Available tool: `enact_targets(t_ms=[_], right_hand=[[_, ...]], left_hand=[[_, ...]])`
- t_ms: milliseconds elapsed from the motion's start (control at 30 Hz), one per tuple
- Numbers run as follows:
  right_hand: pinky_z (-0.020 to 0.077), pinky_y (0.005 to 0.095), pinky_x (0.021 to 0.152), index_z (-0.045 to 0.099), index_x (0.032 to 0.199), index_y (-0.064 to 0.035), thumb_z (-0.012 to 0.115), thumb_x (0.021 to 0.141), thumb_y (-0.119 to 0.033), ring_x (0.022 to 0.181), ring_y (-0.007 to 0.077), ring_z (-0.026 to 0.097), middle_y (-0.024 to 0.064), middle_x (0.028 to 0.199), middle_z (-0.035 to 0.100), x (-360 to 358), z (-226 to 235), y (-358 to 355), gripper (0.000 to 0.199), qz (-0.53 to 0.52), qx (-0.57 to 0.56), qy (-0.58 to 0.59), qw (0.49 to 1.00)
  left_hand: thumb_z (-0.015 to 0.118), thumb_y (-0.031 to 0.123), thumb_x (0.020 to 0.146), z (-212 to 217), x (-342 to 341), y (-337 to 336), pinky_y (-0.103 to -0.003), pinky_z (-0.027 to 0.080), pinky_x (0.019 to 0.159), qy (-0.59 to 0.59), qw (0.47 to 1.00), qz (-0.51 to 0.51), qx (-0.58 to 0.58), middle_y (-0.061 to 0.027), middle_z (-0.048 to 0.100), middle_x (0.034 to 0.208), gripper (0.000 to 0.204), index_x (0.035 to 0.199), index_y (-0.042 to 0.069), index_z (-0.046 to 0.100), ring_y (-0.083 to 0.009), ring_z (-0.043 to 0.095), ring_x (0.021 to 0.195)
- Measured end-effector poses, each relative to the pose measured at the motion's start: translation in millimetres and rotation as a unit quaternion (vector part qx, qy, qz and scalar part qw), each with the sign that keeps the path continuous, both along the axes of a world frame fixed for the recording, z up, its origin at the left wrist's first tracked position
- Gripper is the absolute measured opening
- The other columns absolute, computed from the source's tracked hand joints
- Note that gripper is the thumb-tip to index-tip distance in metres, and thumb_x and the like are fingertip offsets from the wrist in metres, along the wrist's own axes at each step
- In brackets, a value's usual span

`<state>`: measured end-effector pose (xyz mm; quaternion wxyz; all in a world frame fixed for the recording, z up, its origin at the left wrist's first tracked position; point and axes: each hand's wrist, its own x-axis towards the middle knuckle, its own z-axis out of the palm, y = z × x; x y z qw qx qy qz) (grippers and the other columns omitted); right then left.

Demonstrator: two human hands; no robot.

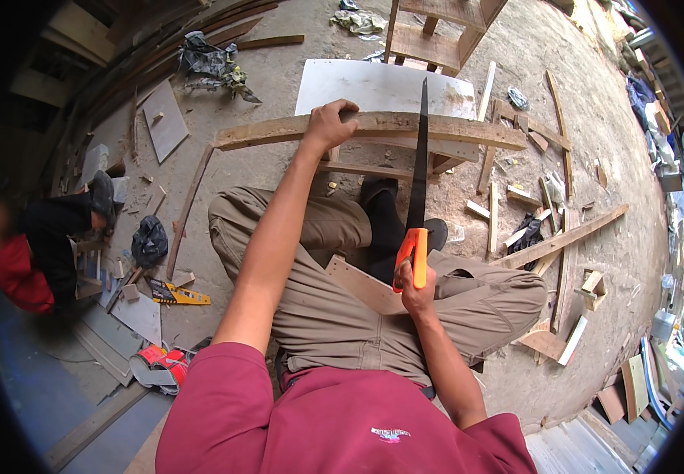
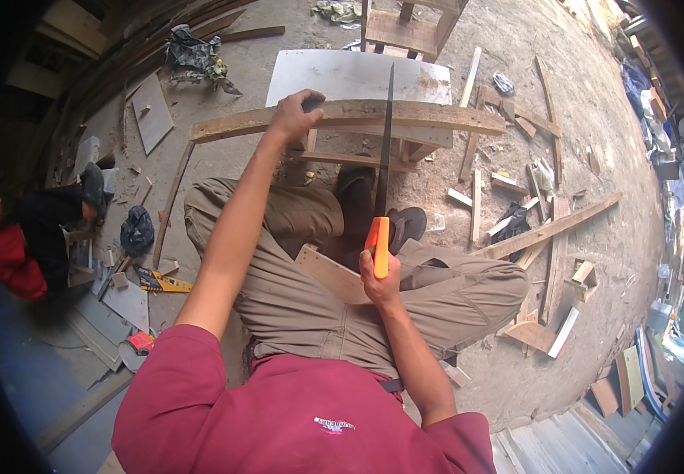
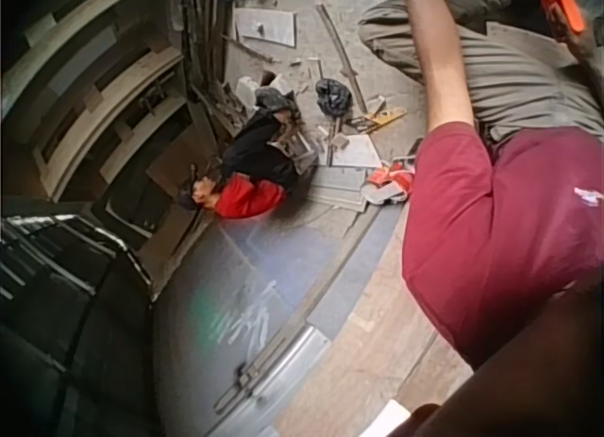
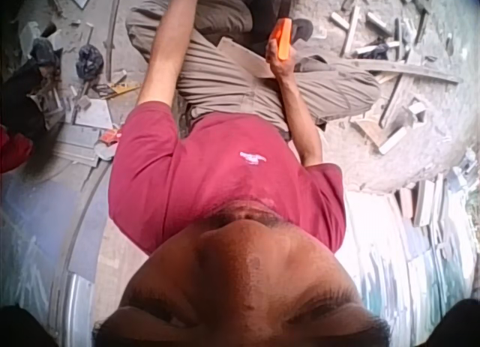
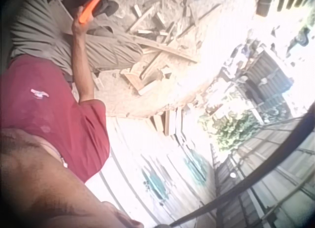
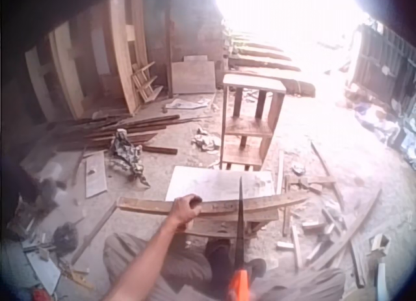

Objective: The person assembles a wooden structure by fitting pieces together and then uses a hand saw to cut a wooden plank. The person sits on the ground throughout the process.

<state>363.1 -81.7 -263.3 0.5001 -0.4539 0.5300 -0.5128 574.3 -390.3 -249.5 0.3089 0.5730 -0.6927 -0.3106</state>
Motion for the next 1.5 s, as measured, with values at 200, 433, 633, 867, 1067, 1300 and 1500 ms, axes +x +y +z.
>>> enact_targets(t_ms=[200, 433, 633, 867, 1067, 1300, 1500], right_hand=[[0.0363, 0.0253, 0.047, 0.05, 0.072, -0.0058, 0.06, 0.1, -0.033, 0.05, 0.0065, 0.045, -0.0032, 0.057, 0.047, 0, -6, 1, 0.04, 0.006, 0.007, 0.005, 1.0], [0.0387, 0.0274, 0.051, 0.056, 0.077, -0.0029, 0.062, 0.099, -0.03, 0.054, 0.0093, 0.046, -0.0009, 0.06, 0.05, -2, -8, 1, 0.036, 0.011, 0.013, 0.014, 1.0], [0.0411, 0.0293, 0.055, 0.058, 0.08, -0.001, 0.064, 0.098, -0.029, 0.057, 0.0119, 0.047, 0.0019, 0.063, 0.052, -2, -7, 2, 0.033, 0.012, 0.016, 0.017, 1.0], [0.0411, 0.0295, 0.055, 0.058, 0.079, -0.0011, 0.064, 0.098, -0.029, 0.056, 0.0126, 0.047, 0.002, 0.062, 0.051, -1, -7, 1, 0.034, 0.012, 0.02, 0.016, 1.0], [0.0405, 0.029, 0.055, 0.058, 0.079, -0.0014, 0.063, 0.098, -0.03, 0.057, 0.0114, 0.047, 0.0012, 0.063, 0.051, -2, -11, 2, 0.035, 0.009, 0.022, 0.007, 1.0], [0.0395, 0.0276, 0.054, 0.058, 0.079, -0.0016, 0.062, 0.099, -0.031, 0.057, 0.0098, 0.046, -0.0002, 0.063, 0.05, -2, -8, 1, 0.036, 0.01, 0.025, -0.004, 1.0], [0.0389, 0.0273, 0.052, 0.056, 0.077, -0.0031, 0.062, 0.099, -0.033, 0.054, 0.0097, 0.045, -0.0012, 0.061, 0.05, -2, -1, 0, 0.037, 0.014, 0.043, -0.019, 0.999]], left_hand=[[0.073, 0.019, 0.079, 1, 10, -12, -0.032, 0.052, 0.094, -0.016, 0.997, -0.032, 0.073, -0.012, 0.073, 0.111, 0.039, 0.116, 0.007, 0.071, -0.021, 0.069, 0.102], [0.072, 0.015, 0.079, -1, 6, -12, -0.031, 0.053, 0.092, 0.016, 0.996, -0.026, 0.082, -0.0117, 0.074, 0.107, 0.035, 0.113, 0.003, 0.072, -0.0195, 0.069, 0.1], [0.072, 0.018, 0.074, -5, 6, -15, -0.032, 0.054, 0.091, 0.038, 0.994, -0.002, 0.103, -0.0126, 0.075, 0.104, 0.036, 0.108, 0.005, 0.074, -0.0222, 0.071, 0.097], [0.069, 0.017, 0.076, -2, 0, -13, -0.032, 0.055, 0.089, 0.017, 0.995, 0.025, 0.093, -0.0133, 0.075, 0.103, 0.034, 0.107, 0.004, 0.074, -0.023, 0.072, 0.095], [0.057, 0.009, 0.085, -7, 8, -8, -0.031, 0.05, 0.093, 0.059, 0.996, -0.022, 0.058, -0.0116, 0.073, 0.108, 0.031, 0.111, 0.001, 0.072, -0.0185, 0.067, 0.102], [0.045, 0.003, 0.082, -15, 14, -10, -0.032, 0.05, 0.098, 0.113, 0.992, -0.056, 0.017, -0.0166, 0.072, 0.112, 0.04, 0.113, 0.0, 0.07, -0.0238, 0.068, 0.106], [0.058, 0.029, 0.087, -5, -2, 8, -0.039, 0.039, 0.105, -0.084, 0.992, -0.048, -0.075, -0.0127, 0.07, 0.115, 0.039, 0.118, 0.006, 0.069, -0.0272, 0.063, 0.112]])
